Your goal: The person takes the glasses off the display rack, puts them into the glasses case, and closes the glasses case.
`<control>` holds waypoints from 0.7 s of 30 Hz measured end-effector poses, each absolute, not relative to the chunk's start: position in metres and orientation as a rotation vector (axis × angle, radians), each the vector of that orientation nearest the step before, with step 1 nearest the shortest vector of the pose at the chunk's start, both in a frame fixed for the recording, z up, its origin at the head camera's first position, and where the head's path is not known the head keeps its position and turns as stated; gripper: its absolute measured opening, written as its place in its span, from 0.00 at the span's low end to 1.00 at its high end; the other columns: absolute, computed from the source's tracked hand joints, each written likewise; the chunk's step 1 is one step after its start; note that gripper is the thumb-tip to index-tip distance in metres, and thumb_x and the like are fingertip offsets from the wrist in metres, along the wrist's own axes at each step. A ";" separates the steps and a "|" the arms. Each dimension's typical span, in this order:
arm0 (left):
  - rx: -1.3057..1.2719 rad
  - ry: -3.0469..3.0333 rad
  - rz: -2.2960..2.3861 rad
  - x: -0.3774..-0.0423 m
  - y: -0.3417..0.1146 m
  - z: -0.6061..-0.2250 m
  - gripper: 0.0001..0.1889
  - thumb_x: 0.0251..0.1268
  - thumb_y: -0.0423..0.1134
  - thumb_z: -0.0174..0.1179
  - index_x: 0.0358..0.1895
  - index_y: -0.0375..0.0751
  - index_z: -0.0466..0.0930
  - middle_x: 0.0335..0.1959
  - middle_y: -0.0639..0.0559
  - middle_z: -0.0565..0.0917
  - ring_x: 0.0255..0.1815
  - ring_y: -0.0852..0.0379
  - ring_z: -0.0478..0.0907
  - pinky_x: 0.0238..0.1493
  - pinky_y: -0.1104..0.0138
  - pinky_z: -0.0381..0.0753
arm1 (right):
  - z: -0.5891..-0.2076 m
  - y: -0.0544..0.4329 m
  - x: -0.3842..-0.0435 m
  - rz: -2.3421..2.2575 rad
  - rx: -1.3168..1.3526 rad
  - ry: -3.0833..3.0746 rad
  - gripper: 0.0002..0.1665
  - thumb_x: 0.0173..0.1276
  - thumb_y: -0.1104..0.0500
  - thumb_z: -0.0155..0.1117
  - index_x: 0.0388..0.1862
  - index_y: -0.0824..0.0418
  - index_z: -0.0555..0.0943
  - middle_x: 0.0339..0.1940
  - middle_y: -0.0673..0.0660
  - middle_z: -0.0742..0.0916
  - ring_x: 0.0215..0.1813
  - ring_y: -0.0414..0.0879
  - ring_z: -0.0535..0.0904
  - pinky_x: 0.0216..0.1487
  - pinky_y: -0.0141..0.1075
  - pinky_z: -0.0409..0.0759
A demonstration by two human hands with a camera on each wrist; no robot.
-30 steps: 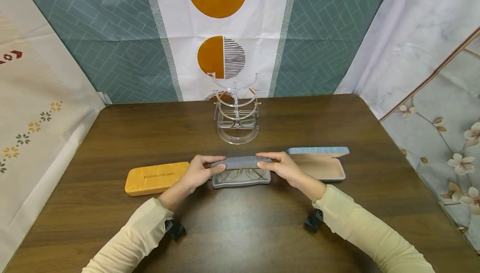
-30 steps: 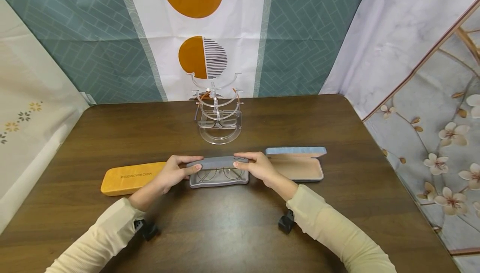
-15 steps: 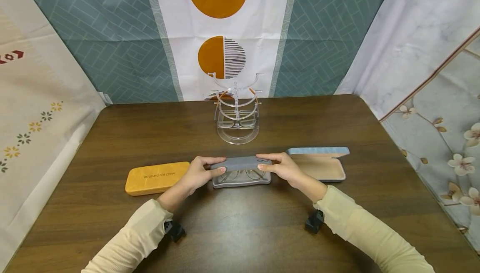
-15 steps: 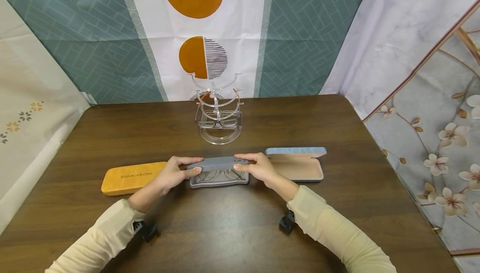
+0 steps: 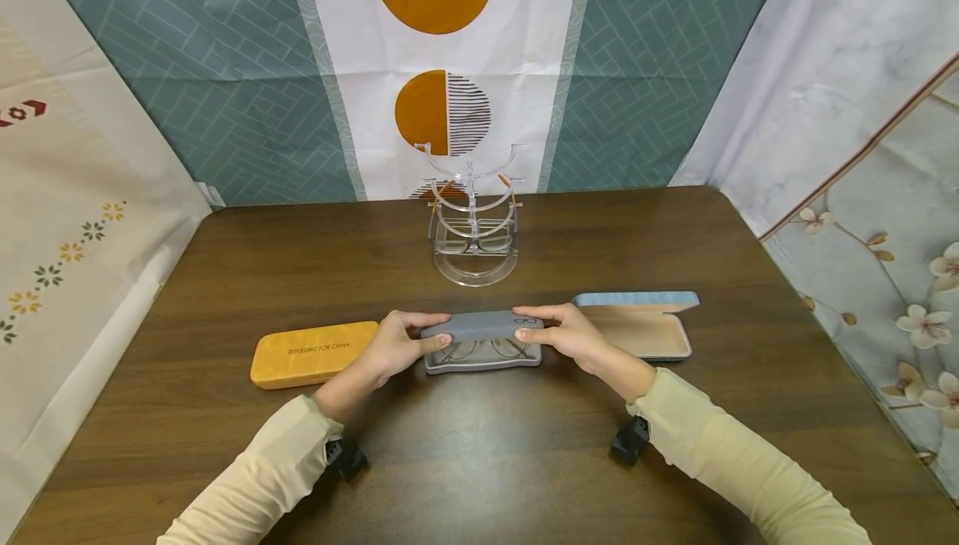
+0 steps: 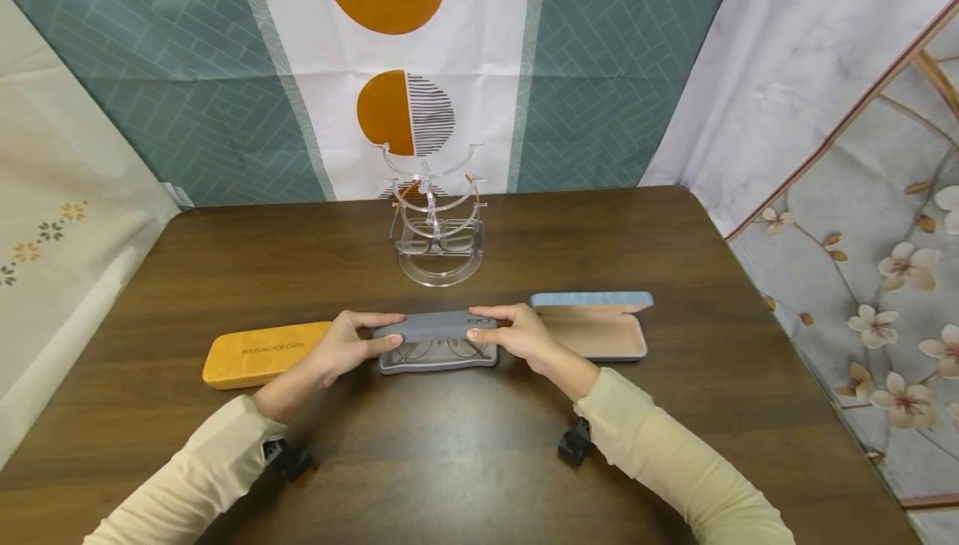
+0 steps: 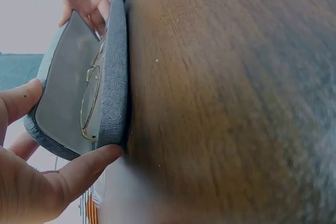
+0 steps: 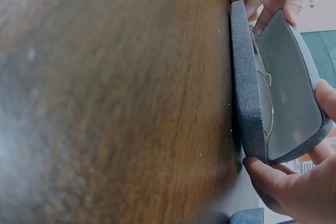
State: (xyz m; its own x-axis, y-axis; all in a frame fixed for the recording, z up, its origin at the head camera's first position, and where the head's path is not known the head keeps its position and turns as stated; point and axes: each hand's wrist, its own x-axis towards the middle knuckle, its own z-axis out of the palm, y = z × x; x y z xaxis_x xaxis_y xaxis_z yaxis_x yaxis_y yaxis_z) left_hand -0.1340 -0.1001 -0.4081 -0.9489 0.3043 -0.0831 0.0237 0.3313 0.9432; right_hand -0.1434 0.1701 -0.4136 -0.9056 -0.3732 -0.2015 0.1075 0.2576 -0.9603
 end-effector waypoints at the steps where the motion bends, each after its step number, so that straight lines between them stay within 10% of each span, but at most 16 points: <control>1: 0.300 2.353 1.659 -0.134 -0.100 -0.408 0.18 0.53 0.31 0.65 0.49 0.30 0.79 0.39 0.40 0.83 0.27 0.62 0.71 0.24 0.74 0.70 | -0.413 0.170 -0.143 -1.685 -0.240 2.146 0.28 0.59 0.60 0.66 0.59 0.64 0.73 0.62 0.61 0.72 0.68 0.58 0.54 0.65 0.55 0.53; 11: 0.358 2.414 1.640 -0.133 -0.101 -0.408 0.18 0.51 0.31 0.66 0.48 0.32 0.80 0.48 0.39 0.79 0.51 0.49 0.73 0.44 0.66 0.75 | -0.412 0.170 -0.143 -1.682 -0.233 2.156 0.29 0.57 0.61 0.67 0.59 0.64 0.74 0.62 0.61 0.72 0.69 0.58 0.52 0.65 0.57 0.49; 21: 0.351 2.425 1.671 -0.132 -0.101 -0.410 0.18 0.49 0.31 0.67 0.47 0.31 0.80 0.47 0.39 0.80 0.54 0.45 0.73 0.55 0.55 0.70 | -0.415 0.170 -0.142 -1.711 -0.223 2.126 0.30 0.56 0.63 0.68 0.59 0.65 0.73 0.63 0.62 0.71 0.70 0.58 0.50 0.66 0.56 0.47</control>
State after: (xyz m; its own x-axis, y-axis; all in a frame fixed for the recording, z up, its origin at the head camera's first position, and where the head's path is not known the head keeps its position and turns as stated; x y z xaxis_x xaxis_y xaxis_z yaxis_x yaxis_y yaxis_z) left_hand -0.1322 -0.1011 -0.4101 -0.9568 0.2906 -0.0105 0.0938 0.3425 0.9348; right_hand -0.1417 0.1703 -0.4154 -0.9069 -0.3670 -0.2070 0.1236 0.2380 -0.9634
